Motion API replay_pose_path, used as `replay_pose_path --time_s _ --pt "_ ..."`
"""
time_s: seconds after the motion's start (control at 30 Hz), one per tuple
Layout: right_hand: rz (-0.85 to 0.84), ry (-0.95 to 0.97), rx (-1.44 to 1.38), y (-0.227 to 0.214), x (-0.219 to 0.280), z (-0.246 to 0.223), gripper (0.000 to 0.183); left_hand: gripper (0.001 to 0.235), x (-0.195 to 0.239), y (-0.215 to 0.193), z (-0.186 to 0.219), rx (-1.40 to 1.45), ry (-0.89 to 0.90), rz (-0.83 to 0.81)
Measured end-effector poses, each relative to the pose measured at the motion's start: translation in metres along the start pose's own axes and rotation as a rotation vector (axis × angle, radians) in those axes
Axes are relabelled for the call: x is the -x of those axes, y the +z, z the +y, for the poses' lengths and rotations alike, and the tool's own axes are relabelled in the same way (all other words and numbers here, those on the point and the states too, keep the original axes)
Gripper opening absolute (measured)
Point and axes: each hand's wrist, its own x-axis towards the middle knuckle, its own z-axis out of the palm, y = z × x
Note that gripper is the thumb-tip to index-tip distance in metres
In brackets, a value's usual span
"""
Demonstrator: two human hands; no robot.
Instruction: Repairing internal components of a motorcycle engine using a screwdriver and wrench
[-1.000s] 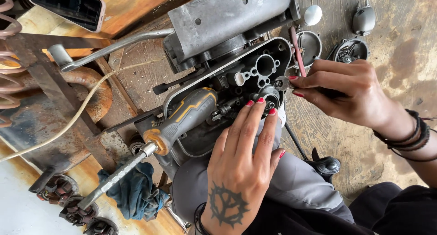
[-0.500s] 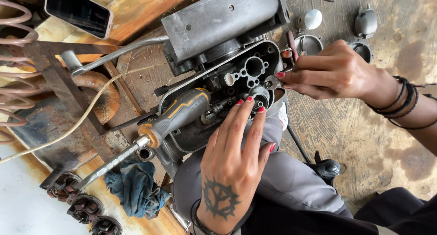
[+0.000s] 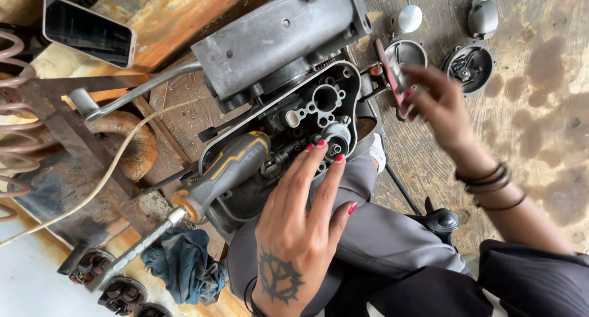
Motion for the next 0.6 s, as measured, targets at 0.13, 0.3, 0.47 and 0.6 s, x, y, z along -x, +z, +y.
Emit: replay_pose_path --time_s 0.13,0.3,0.47,0.6 --pt "0.090 0.122 -0.222 0.043 0.042 -0.020 0.043 0.036 0.000 -0.002 0.002 0.002 0.008 0.030" --pt "0.333 -0.390 -0.065 0.066 0.096 -0.098 0.023 0.054 0.004 -0.007 0.021 0.215 -0.027 0.221" --pt "-0.210 -0.830 -0.022 0.054 0.125 -0.137 0.075 0.070 0.018 0.001 0.037 1.101 -0.125 0.295" --pt "-0.466 -0.963 -0.085 0.051 0.101 -0.165 0.061 0.026 0.022 0.017 0.025 1.591 -0.226 0.416"
